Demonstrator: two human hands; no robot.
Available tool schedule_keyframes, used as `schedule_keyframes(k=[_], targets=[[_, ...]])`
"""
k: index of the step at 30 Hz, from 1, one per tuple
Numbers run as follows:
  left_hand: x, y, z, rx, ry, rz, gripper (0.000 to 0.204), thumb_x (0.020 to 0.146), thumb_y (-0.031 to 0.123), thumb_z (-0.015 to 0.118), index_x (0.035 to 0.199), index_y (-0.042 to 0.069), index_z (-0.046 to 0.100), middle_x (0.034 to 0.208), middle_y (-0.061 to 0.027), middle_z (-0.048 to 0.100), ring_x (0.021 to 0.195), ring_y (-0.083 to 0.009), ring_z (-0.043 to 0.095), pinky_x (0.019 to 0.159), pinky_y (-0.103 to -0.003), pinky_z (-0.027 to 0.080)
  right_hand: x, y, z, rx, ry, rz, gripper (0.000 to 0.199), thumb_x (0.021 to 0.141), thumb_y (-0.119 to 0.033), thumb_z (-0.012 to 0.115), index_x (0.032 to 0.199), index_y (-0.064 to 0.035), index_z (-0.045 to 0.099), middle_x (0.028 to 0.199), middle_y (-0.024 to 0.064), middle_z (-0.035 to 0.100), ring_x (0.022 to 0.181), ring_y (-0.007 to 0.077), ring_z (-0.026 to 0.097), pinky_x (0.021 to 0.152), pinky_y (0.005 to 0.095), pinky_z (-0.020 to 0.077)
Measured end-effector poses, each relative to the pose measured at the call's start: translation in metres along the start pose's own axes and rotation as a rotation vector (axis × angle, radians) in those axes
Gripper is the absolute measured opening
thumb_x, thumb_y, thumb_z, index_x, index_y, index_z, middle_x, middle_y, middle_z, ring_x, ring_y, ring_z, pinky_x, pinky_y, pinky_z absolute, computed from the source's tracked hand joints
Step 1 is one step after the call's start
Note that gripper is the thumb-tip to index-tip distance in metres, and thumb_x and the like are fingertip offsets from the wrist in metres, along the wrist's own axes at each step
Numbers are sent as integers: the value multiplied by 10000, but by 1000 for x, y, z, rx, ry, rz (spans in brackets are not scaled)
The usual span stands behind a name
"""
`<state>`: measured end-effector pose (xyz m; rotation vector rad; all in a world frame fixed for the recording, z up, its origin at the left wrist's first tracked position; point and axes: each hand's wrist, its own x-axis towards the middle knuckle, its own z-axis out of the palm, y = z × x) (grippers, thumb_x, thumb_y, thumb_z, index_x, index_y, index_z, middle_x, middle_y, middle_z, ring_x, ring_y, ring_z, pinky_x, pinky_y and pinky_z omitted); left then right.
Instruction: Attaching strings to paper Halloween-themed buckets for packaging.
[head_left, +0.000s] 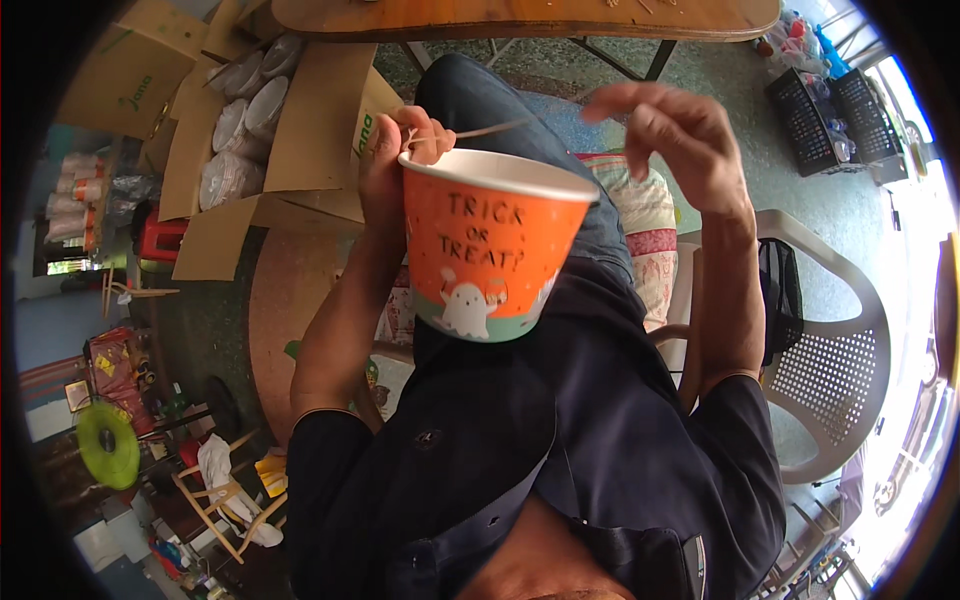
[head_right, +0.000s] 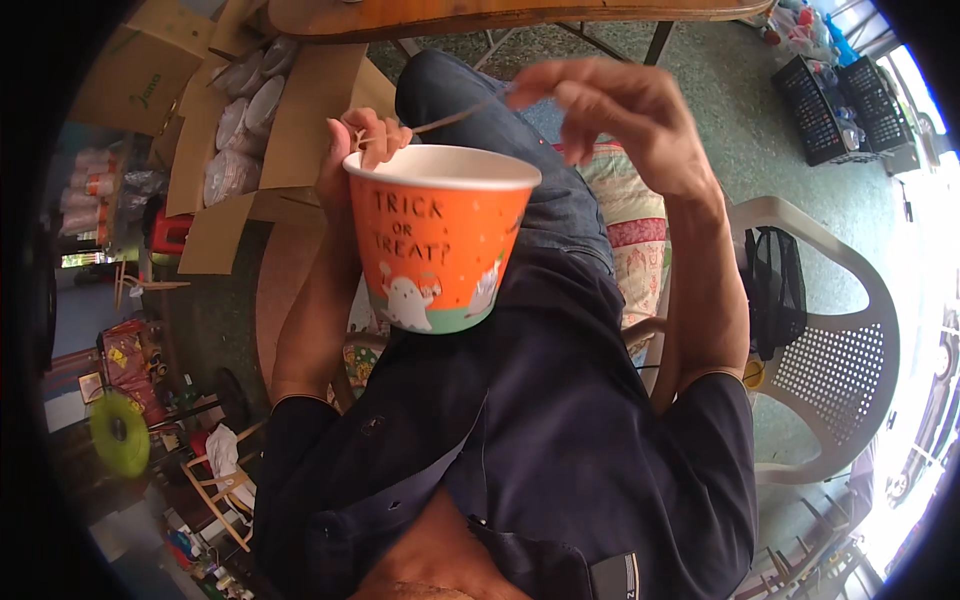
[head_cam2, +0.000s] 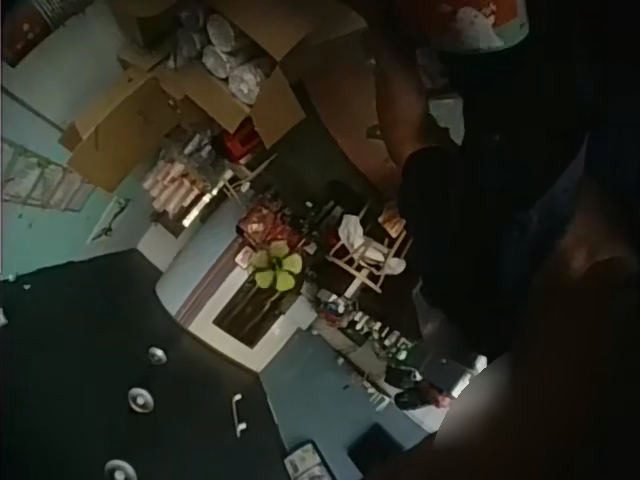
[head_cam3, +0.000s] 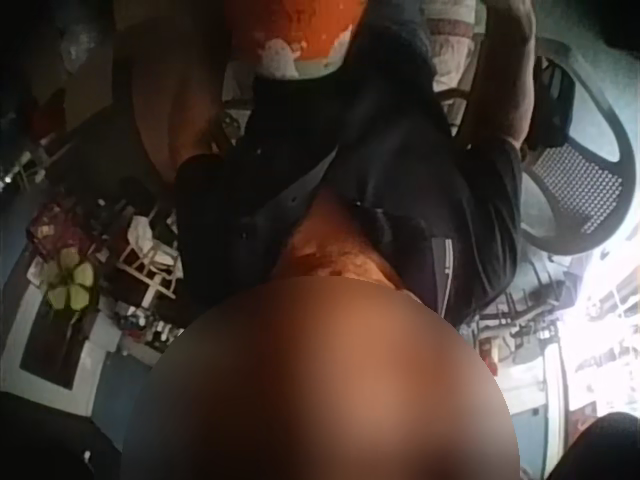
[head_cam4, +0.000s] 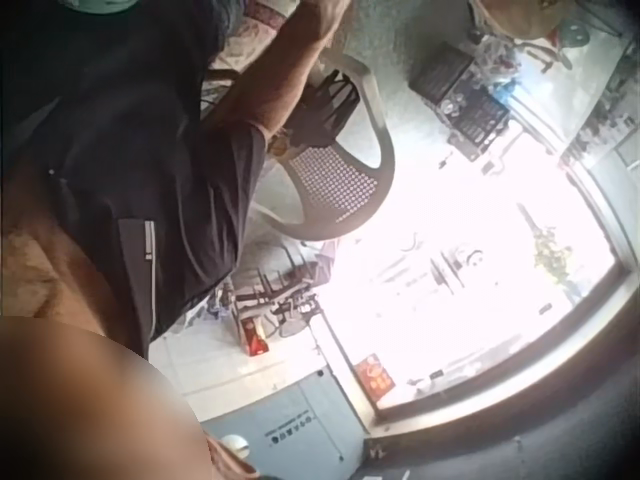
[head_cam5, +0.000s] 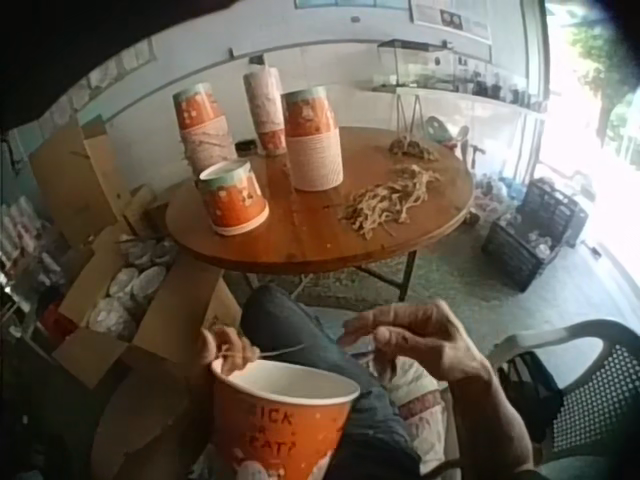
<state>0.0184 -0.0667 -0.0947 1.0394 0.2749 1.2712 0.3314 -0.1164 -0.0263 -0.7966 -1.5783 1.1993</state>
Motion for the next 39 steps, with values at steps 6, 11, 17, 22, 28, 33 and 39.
schedule_keyframes(k=[6,11,17,22,28,33,39], targets=[[0,-15,-23,-4,44,-9,648,1073,633,362,991,55,642,619,63,398,641,-111,376,667,-286,354,-2,4,30,-28,-306,234,364,922,-278,812,1115,24,755,778,5,712,656,40,582,595,215,475],[4,24,7,896,185,244,419,1127,357,435,1138,7,664,1066,-55,665,1027,-145,591,903,-337,508,6,5,40,-179,-155,332,214,964,-195,762,1075,-13,782,739,-1,713,611,23,513,544,226,408],[-3,57,90,1393,-299,324,168,882,153,787,1017,73,728,910,-74,745,891,-287,711,849,-371,529,4,-2,56,-154,-116,322,177,989,-159,726,1054,3,760,797,7,712,590,18,507,527,198,408],[-9,70,70,1068,-187,-79,164,995,-12,611,1099,12,735,1018,-89,711,903,-143,687,814,-250,533,3,2,31,193,168,28,249,1054,-116,600,1225,26,714,1050,89,767,607,52,596,554,193,501],[-2,83,58,1173,-368,69,273,958,-128,499,1084,-24,718,1033,-128,721,994,-249,713,907,-332,560,-3,-18,47,408,11,49,325,1069,-71,527,1352,60,617,1208,186,737,602,97,645,577,203,540],[-5,86,58,1181,-374,-7,180,982,-27,560,1079,-40,710,1048,-148,715,1018,-275,712,926,-352,554,6,-33,70,553,-138,65,427,1083,-84,471,1472,94,475,1366,237,650,665,158,712,648,268,608],[-9,90,62,1283,-280,-159,449,897,367,782,1113,-22,716,1046,-141,716,1012,-282,711,903,-370,559,13,-53,78,452,-255,199,473,1054,-31,439,1509,97,416,1423,224,614,717,209,746,636,294,626]])
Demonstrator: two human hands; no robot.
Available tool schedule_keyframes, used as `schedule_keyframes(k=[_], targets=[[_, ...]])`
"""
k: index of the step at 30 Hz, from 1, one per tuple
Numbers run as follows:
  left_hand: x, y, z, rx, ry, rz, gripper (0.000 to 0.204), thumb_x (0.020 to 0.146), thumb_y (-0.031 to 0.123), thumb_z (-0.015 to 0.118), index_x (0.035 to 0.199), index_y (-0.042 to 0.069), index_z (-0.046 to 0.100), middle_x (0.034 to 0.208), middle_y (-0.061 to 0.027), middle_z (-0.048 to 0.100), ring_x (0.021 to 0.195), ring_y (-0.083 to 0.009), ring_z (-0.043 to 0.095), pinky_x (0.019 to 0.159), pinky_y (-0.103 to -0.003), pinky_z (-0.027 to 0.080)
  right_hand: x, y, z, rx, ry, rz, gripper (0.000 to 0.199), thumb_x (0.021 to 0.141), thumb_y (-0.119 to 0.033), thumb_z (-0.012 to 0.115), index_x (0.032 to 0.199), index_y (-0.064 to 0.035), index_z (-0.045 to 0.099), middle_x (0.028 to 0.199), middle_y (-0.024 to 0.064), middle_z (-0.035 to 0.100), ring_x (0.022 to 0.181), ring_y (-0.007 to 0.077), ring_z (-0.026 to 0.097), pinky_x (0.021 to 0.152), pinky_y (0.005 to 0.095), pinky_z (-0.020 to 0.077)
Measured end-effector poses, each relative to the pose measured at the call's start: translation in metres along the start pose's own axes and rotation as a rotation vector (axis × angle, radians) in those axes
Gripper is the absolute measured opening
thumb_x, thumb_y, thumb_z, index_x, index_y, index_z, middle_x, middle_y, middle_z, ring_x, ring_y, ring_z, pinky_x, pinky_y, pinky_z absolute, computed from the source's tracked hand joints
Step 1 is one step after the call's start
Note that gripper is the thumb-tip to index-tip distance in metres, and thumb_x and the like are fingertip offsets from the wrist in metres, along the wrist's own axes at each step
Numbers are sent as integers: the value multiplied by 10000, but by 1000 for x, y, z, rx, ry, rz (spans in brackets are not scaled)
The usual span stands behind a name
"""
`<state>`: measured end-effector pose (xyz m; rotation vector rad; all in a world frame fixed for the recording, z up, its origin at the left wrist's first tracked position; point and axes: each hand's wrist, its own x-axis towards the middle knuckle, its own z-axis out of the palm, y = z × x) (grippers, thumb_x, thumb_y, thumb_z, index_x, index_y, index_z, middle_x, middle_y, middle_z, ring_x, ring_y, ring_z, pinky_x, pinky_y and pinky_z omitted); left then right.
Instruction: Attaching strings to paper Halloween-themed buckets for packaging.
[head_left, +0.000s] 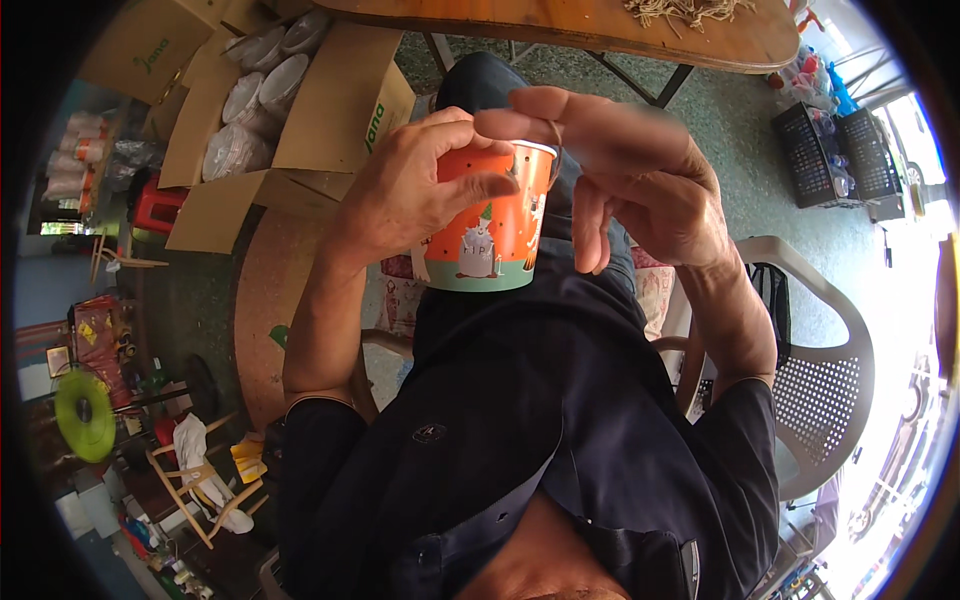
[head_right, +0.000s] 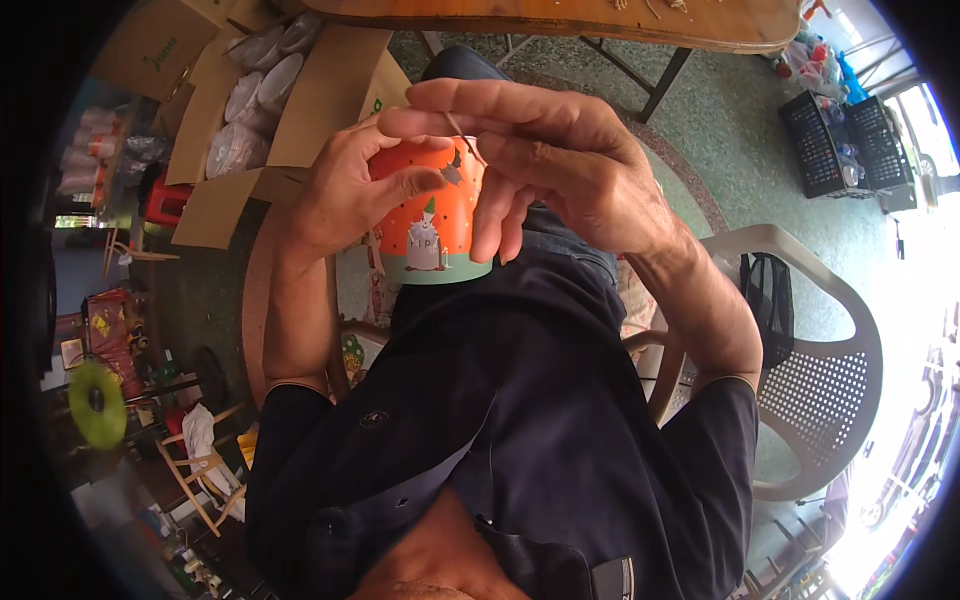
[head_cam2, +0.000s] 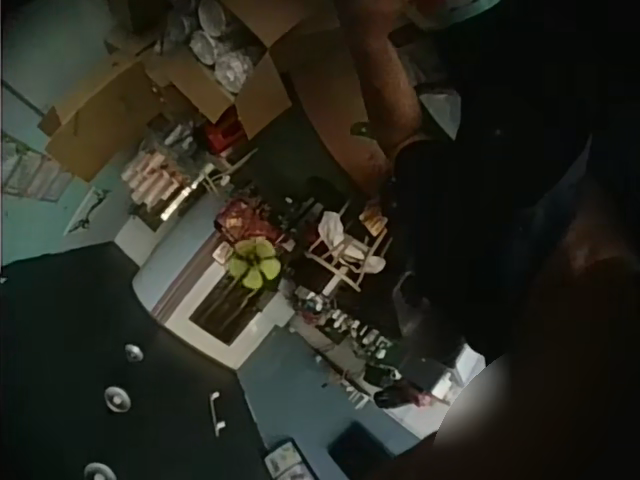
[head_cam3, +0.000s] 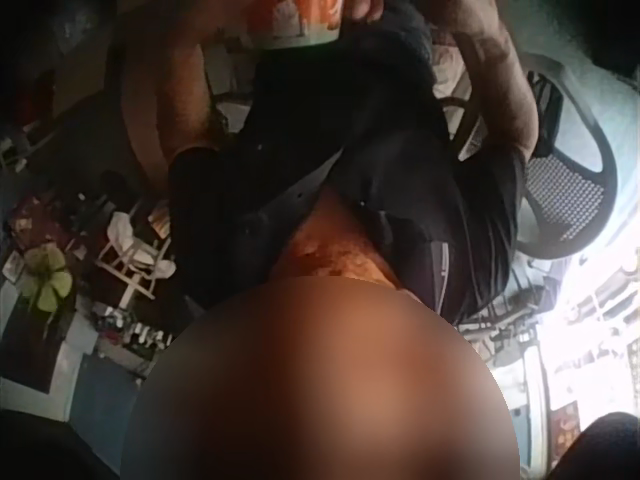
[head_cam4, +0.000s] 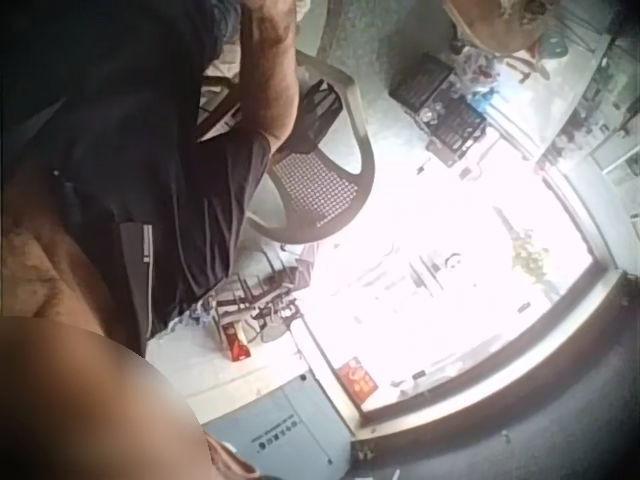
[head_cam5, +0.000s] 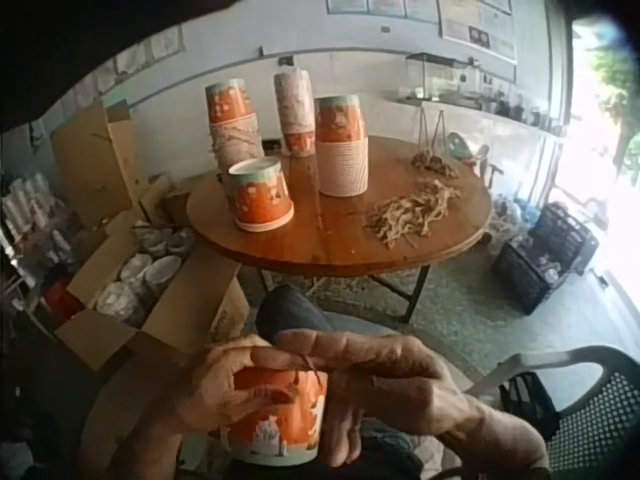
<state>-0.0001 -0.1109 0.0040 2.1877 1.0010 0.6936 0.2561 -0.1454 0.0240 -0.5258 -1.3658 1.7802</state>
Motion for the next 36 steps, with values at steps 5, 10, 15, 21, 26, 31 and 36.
schedule_keyframes(k=[5,10,15,21,26,31,36], targets=[[0,7,8,41,52,31,687,764,563,844,1145,3,733,1081,-148,722,1040,-278,708,904,-380,562,17,2,5,102,-97,-42,621,928,49,355,1547,105,334,1503,223,545,734,247,757,617,325,638],[2,4,11,-50,105,110,563,809,480,852,1122,21,761,1014,-153,768,953,-273,752,843,-371,592,24,4,18,104,-46,-41,669,884,53,347,1548,121,310,1533,321,461,604,221,734,559,261,620],[0,-3,23,-269,137,83,337,879,299,828,1072,27,781,927,-108,770,857,-213,748,781,-328,586,30,11,20,131,-49,-7,672,885,61,359,1552,120,301,1555,327,425,593,225,727,538,264,614],[3,-13,18,-190,137,137,178,935,196,776,980,25,790,762,-45,671,688,-124,619,628,-295,478,32,15,-8,197,76,-120,589,972,-15,435,1541,108,350,1562,304,433,611,115,690,556,224,592],[4,-20,14,-247,125,99,182,942,193,776,942,11,779,761,-39,683,700,-111,632,633,-277,481,24,18,-24,158,245,-95,564,990,-38,445,1533,98,379,1563,287,444,598,77,649,604,183,574],[8,-7,13,-294,136,-38,291,940,244,785,1085,-7,752,777,-62,732,714,-100,684,656,-253,523,23,31,-37,342,34,-161,530,999,-7,420,1517,100,393,1535,280,478,786,186,760,625,247,643],[13,0,13,-174,66,-87,313,924,219,801,1160,21,746,698,-32,665,682,-68,641,630,-233,502,24,15,-9,204,57,-63,736,831,69,363,1565,97,315,1603,302,374,569,145,687,511,213,563]])
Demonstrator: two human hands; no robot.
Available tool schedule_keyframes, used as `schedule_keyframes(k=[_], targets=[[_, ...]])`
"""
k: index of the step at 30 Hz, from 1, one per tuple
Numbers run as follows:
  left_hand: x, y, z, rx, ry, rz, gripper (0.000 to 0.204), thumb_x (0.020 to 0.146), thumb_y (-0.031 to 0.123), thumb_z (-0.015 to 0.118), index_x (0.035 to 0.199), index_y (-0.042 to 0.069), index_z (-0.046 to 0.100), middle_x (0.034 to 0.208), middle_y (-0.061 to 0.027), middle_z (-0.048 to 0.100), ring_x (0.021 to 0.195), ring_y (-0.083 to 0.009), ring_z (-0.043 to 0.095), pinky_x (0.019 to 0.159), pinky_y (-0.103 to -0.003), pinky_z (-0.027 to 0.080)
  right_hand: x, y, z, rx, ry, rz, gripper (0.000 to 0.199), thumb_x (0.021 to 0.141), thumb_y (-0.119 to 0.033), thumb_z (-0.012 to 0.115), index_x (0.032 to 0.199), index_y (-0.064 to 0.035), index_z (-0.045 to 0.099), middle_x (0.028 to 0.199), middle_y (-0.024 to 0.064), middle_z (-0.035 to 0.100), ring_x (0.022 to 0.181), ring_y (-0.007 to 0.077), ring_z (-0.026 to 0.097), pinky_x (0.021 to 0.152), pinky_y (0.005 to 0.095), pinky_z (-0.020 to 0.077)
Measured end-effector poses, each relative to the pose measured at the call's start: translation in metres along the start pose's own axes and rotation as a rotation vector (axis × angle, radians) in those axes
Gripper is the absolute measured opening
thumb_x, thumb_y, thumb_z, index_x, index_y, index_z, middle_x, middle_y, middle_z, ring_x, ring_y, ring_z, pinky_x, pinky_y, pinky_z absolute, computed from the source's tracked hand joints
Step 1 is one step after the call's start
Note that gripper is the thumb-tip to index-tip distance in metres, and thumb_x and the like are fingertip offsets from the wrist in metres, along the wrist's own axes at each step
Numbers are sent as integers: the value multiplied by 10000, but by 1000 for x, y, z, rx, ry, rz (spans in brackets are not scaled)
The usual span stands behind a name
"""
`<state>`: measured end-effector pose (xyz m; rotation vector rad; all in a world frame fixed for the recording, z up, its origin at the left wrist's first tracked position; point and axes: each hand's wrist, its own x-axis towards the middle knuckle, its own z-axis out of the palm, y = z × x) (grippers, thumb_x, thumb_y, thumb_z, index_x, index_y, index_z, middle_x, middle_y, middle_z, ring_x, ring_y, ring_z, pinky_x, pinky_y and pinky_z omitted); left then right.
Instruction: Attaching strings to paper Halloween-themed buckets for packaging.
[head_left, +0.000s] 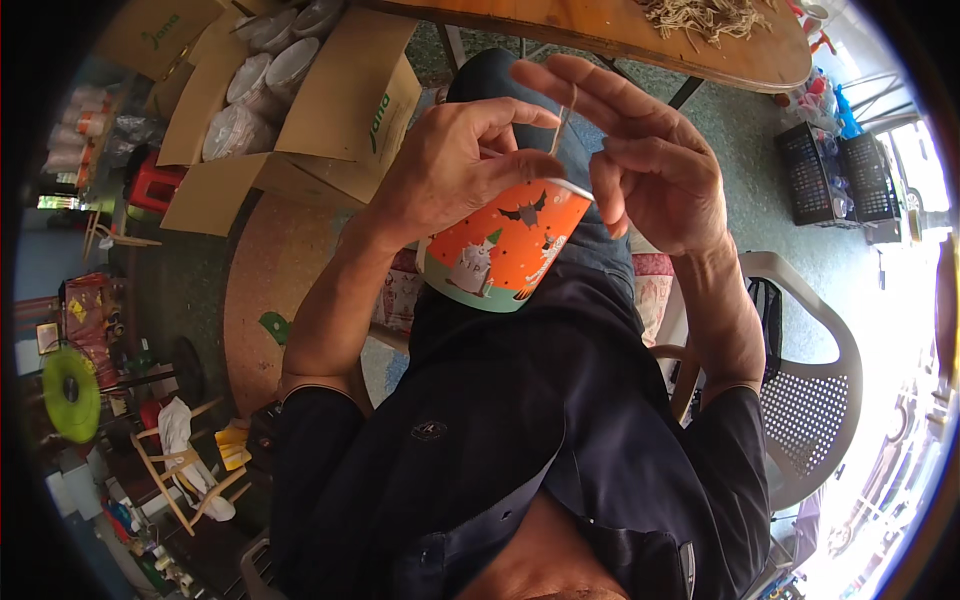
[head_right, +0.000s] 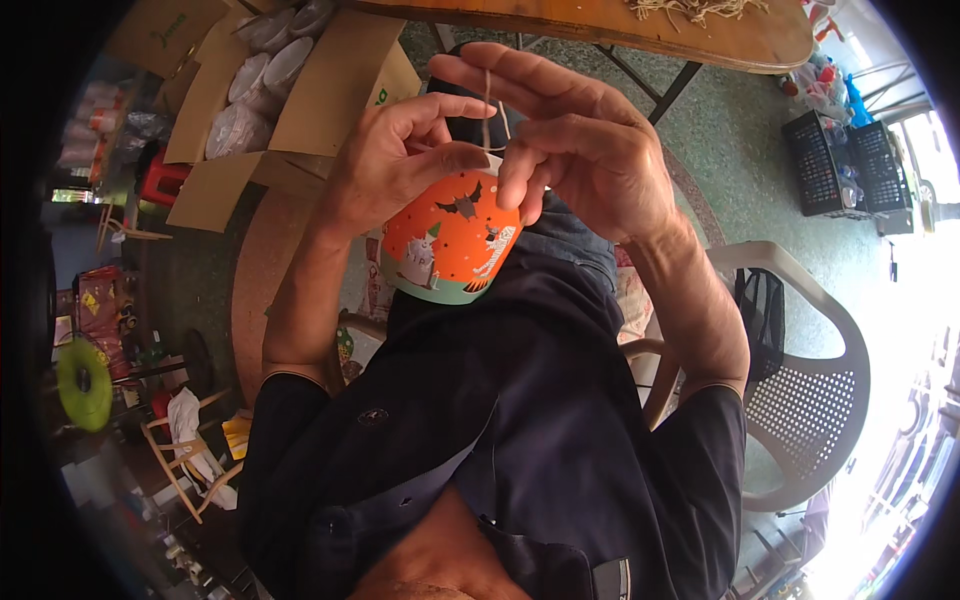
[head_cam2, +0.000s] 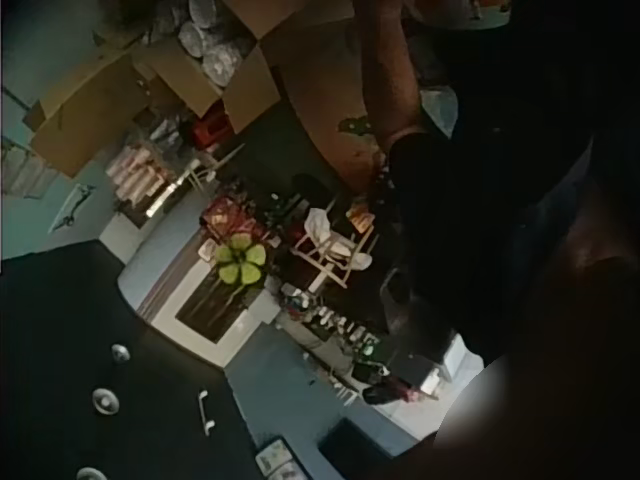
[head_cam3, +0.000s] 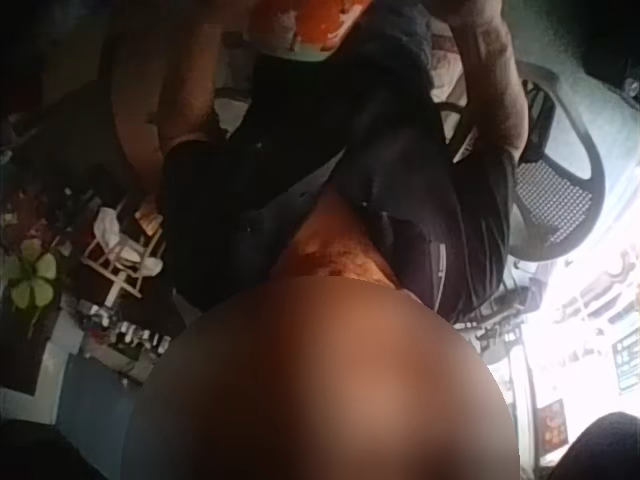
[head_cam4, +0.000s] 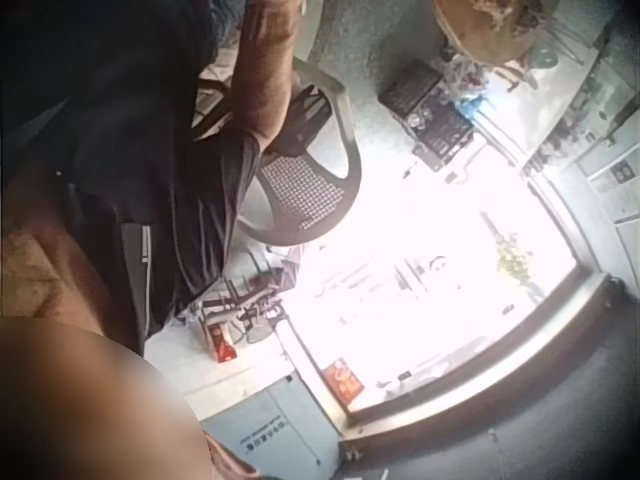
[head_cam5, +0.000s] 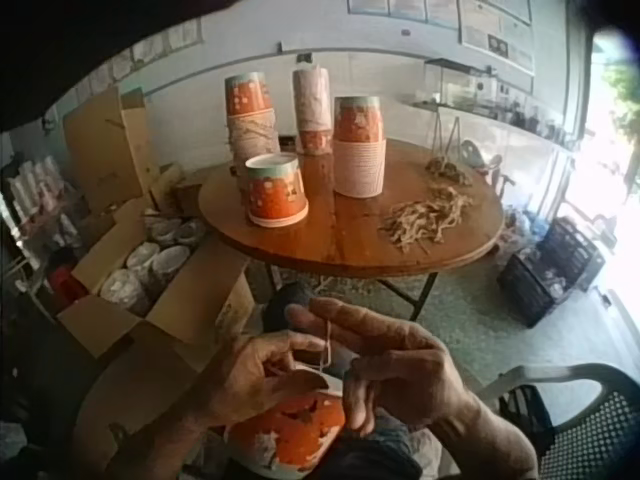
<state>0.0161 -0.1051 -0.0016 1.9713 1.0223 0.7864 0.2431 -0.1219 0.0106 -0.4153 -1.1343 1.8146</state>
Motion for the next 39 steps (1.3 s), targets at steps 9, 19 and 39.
schedule_keyframes(k=[9,19,39], targets=[[6,-18,3,-49,106,181,270,975,253,747,991,-15,779,712,-83,715,621,-91,620,595,-255,493,4,10,-12,65,-112,-27,601,951,10,454,1540,83,363,1554,264,464,769,240,755,612,278,637],[5,-13,-8,-73,17,86,285,1038,246,653,1001,-3,785,846,-63,768,788,-99,689,718,-264,531,-6,8,-56,5,169,-182,506,1042,-91,553,1488,114,429,1481,265,545,785,122,734,653,209,622],[2,3,9,106,81,136,182,989,125,675,1028,-15,785,904,-117,792,832,-162,752,754,-277,572,-29,16,-45,-1068,591,-14,510,963,-184,738,1405,18,582,1328,132,670,767,148,745,611,264,578]])
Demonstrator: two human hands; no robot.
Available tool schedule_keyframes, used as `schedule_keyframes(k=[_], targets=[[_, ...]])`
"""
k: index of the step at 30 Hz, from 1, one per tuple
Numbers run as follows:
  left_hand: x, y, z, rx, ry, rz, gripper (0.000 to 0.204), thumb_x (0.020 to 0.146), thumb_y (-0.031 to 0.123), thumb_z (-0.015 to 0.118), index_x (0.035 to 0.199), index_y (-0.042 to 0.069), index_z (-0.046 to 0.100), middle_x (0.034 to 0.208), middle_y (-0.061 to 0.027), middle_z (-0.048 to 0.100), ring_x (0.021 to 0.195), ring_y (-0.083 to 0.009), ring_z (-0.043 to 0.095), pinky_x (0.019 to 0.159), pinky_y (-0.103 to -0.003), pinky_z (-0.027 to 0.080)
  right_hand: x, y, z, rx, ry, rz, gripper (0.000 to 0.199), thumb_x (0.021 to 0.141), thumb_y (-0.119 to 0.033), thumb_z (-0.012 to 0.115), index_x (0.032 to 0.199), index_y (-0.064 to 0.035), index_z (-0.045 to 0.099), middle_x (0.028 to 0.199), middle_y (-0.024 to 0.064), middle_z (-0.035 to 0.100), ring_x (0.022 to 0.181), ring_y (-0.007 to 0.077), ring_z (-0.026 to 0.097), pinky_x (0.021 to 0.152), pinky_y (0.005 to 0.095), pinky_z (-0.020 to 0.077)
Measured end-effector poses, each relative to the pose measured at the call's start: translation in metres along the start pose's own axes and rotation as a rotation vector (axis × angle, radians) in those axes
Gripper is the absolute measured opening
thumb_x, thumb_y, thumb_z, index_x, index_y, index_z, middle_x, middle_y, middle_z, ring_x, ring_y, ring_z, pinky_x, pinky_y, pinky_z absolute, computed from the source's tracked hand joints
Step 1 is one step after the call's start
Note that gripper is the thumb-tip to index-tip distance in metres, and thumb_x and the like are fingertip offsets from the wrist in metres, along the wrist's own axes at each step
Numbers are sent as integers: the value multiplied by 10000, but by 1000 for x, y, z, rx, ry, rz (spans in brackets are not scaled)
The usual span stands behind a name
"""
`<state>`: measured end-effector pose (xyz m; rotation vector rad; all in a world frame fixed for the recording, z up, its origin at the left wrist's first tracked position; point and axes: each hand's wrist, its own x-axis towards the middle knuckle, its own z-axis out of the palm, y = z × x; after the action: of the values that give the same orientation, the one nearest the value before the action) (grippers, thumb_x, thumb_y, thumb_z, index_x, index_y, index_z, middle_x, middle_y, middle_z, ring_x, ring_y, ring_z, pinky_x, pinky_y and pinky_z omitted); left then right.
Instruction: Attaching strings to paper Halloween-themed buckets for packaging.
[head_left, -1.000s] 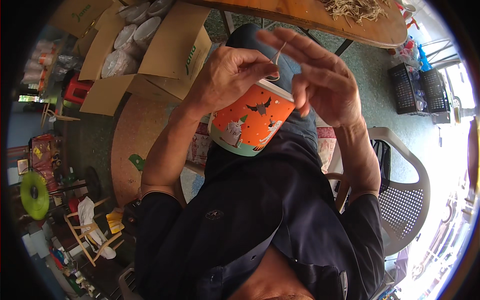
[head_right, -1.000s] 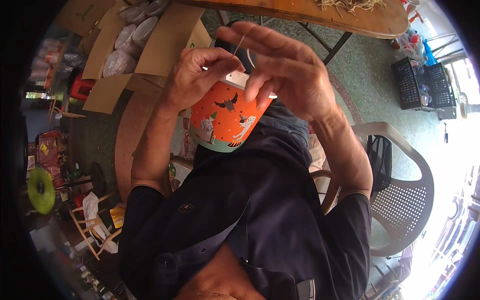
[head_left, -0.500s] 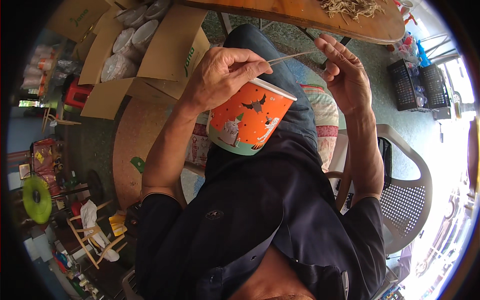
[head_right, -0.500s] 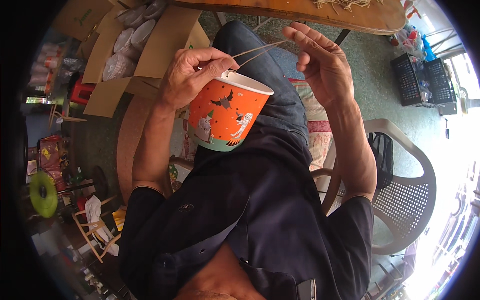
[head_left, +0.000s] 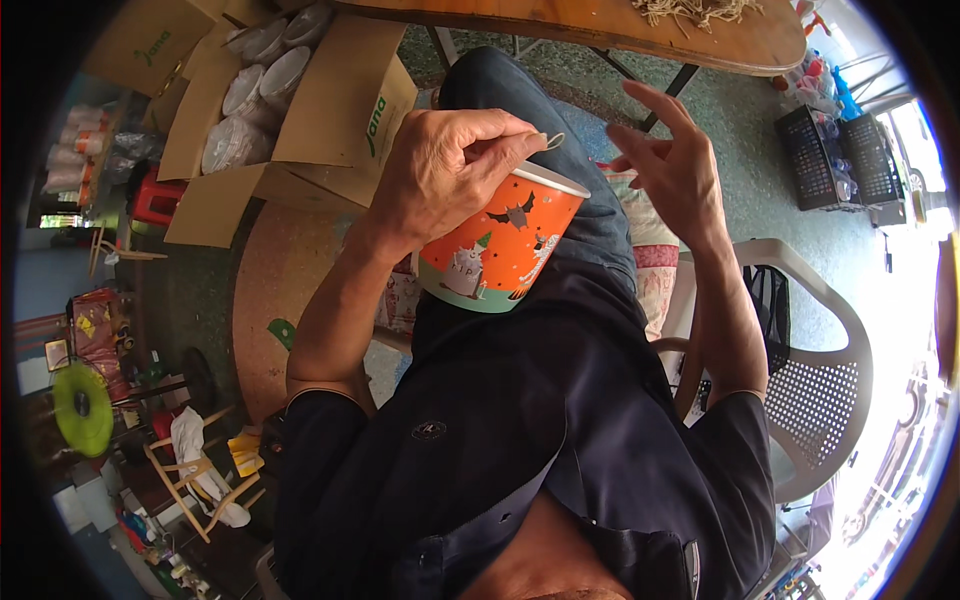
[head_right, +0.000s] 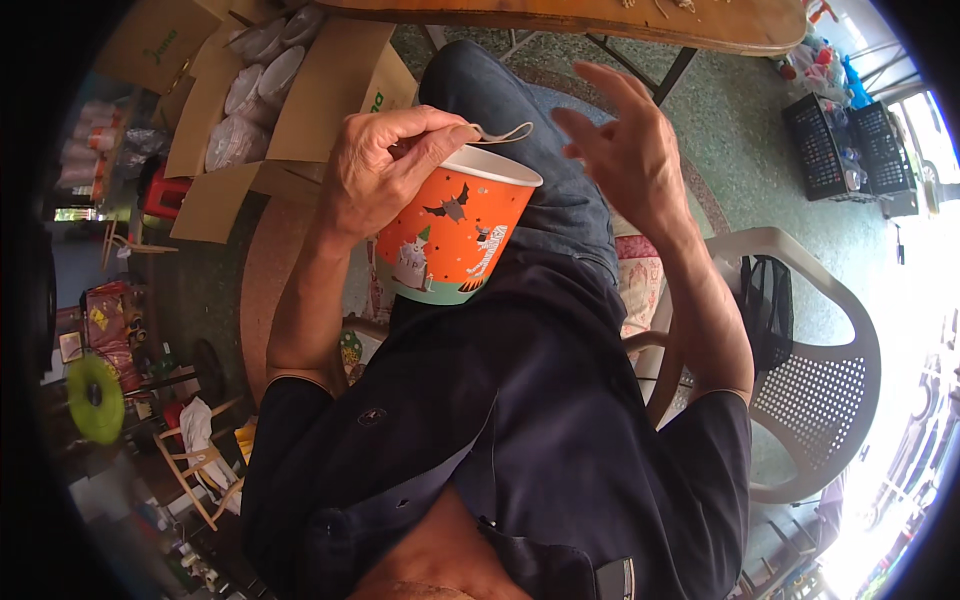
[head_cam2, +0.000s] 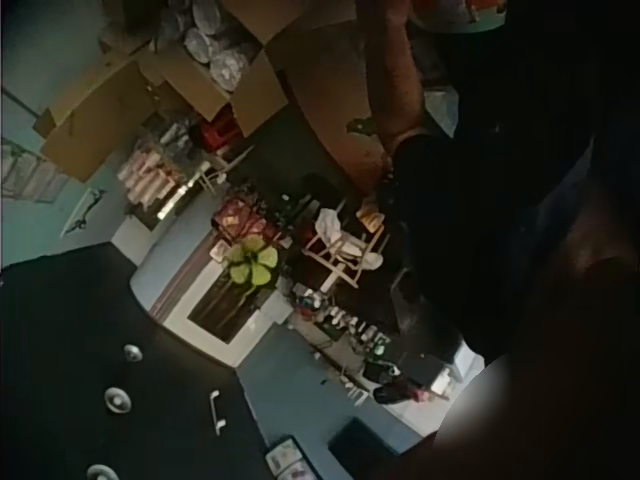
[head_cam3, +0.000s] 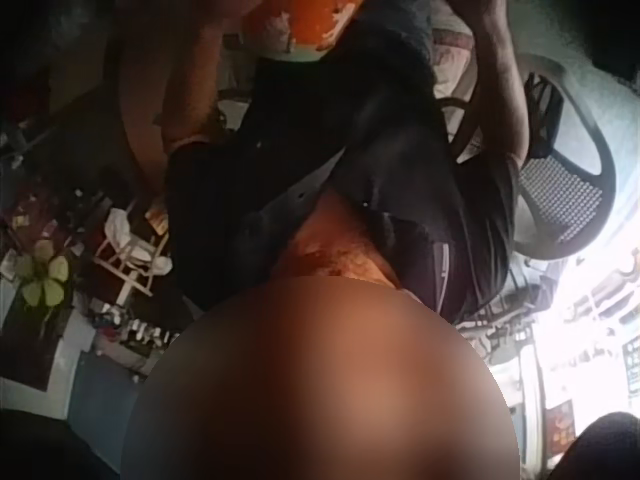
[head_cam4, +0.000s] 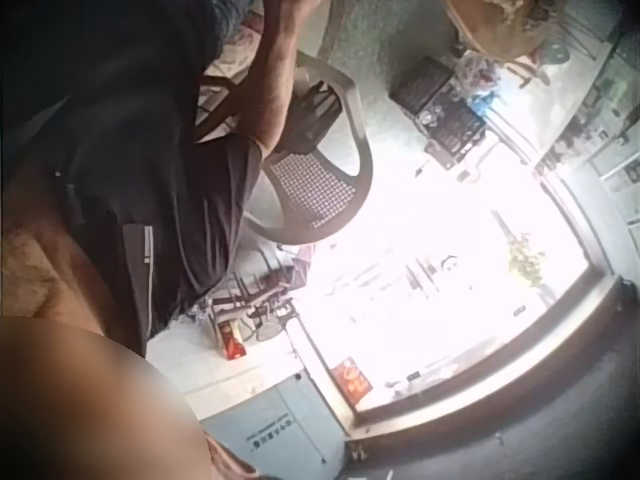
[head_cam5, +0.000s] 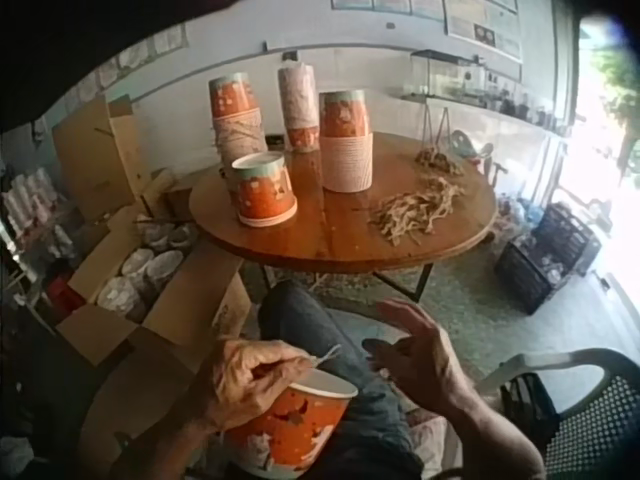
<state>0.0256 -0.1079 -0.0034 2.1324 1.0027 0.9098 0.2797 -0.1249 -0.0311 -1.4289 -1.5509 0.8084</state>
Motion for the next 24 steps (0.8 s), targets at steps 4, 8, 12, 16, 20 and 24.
schedule_keyframes(k=[4,8,12,16,20,24], targets=[[-3,7,1,74,-37,-16,170,990,116,674,1015,-15,779,874,-117,784,800,-151,747,707,-278,561,-9,-43,5,134,-326,-167,489,961,-93,722,1420,0,582,1254,117,711,798,131,741,608,260,579],[-3,6,1,67,-31,-12,156,988,110,679,1002,-13,774,850,-115,775,771,-143,738,676,-276,549,8,-37,11,272,-416,-80,428,954,-103,739,1360,-7,643,1062,78,762,772,118,728,622,252,589],[-4,8,-1,53,-14,11,150,986,119,695,981,-8,774,816,-105,765,732,-136,726,652,-267,540,16,-24,14,299,-508,-41,301,970,-106,728,1248,7,711,907,57,764,759,101,722,640,249,599],[-6,9,-1,48,-32,-2,157,990,134,699,967,-3,774,773,-83,744,693,-119,694,627,-262,514,14,-14,13,358,-505,-115,200,996,-83,692,1160,24,732,882,50,748,727,78,697,645,251,598],[-7,-2,0,54,2,23,160,991,141,702,978,-5,766,779,-72,741,682,-101,665,631,-261,506,12,-15,3,358,-471,-134,162,1014,-121,670,1086,14,723,823,20,698,656,62,646,588,244,555],[-9,-3,-16,59,-126,-55,209,959,184,760,1047,-5,745,814,-67,741,749,-106,690,677,-269,531,5,-9,-9,346,-427,20,196,1014,-201,656,1032,-8,685,751,-26,592,589,28,520,524,215,442]])
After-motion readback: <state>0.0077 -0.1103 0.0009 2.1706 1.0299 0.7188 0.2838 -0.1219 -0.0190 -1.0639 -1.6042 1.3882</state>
